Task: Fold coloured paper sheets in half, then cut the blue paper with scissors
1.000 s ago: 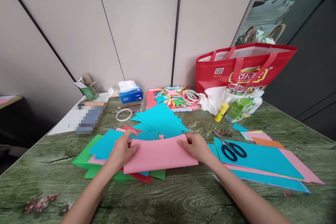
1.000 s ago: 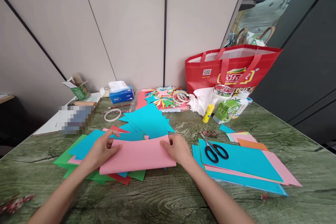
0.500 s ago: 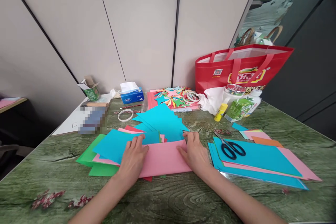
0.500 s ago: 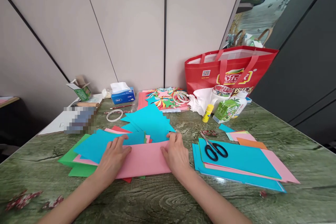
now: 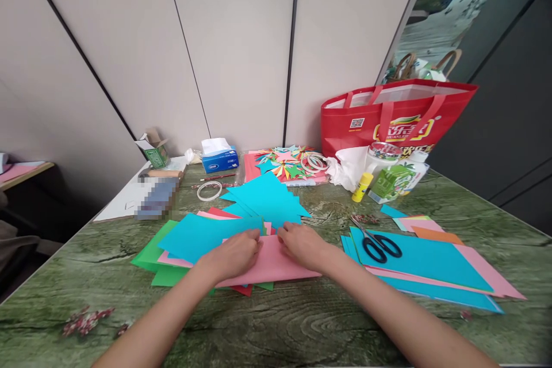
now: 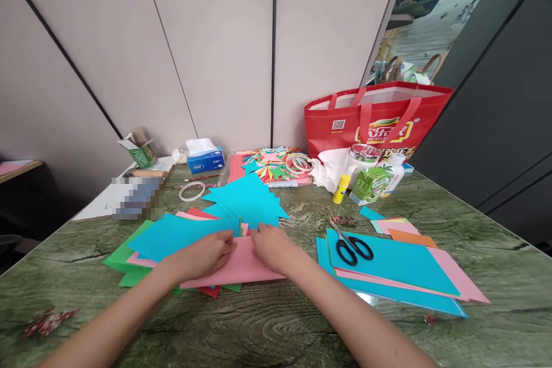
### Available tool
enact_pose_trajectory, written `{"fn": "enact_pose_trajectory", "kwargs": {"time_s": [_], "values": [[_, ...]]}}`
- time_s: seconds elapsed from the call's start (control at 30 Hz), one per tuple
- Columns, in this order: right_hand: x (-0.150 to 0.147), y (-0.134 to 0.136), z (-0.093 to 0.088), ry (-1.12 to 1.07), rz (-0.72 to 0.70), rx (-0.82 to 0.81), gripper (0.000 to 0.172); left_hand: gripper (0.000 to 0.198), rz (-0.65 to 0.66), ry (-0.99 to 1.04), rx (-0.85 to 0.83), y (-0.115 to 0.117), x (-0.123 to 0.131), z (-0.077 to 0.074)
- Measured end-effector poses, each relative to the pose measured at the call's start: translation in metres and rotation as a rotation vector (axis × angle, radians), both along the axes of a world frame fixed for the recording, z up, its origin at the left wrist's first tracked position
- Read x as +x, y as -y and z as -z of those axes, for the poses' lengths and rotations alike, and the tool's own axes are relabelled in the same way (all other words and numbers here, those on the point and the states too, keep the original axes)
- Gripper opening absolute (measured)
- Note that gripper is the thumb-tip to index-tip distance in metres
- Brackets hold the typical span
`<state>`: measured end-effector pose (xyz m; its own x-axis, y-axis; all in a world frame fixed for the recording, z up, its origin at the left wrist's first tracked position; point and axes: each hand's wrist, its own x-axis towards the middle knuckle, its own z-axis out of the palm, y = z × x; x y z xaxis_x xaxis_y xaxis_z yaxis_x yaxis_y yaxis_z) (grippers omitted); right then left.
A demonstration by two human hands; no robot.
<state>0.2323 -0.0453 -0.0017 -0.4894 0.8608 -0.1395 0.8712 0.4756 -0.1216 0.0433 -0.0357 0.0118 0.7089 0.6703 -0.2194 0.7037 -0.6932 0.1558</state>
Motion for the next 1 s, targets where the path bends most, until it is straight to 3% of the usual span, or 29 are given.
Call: {"fn": "enact_pose_trajectory", "kwargs": {"time_s": [0.23,0.37,0.53,0.73,1.0], "values": [[-0.006,-0.005,0.000,-0.200,-0.232,-0.193,0.022,0.024,-0.019,0.006,0.032,0.005,0.008,-0.001],[-0.012,0.000,-0.003,-0.210,-0.346,-0.258,0.015,0.022,-0.042,0.028,-0.013,0.011,0.004,0.001],[-0.020,0.012,-0.007,-0.111,-0.273,-0.293,0.018,0.028,-0.032,0.093,-0.015,0.017,0.000,0.005],[-0.024,0.031,-0.005,-0.027,-0.228,-0.162,0.022,0.045,-0.029,0.144,-0.018,0.019,-0.003,0.010],[-0.022,0.051,0.006,-0.033,-0.257,0.043,0.024,0.042,-0.058,0.142,-0.043,0.018,-0.001,0.010]]}}
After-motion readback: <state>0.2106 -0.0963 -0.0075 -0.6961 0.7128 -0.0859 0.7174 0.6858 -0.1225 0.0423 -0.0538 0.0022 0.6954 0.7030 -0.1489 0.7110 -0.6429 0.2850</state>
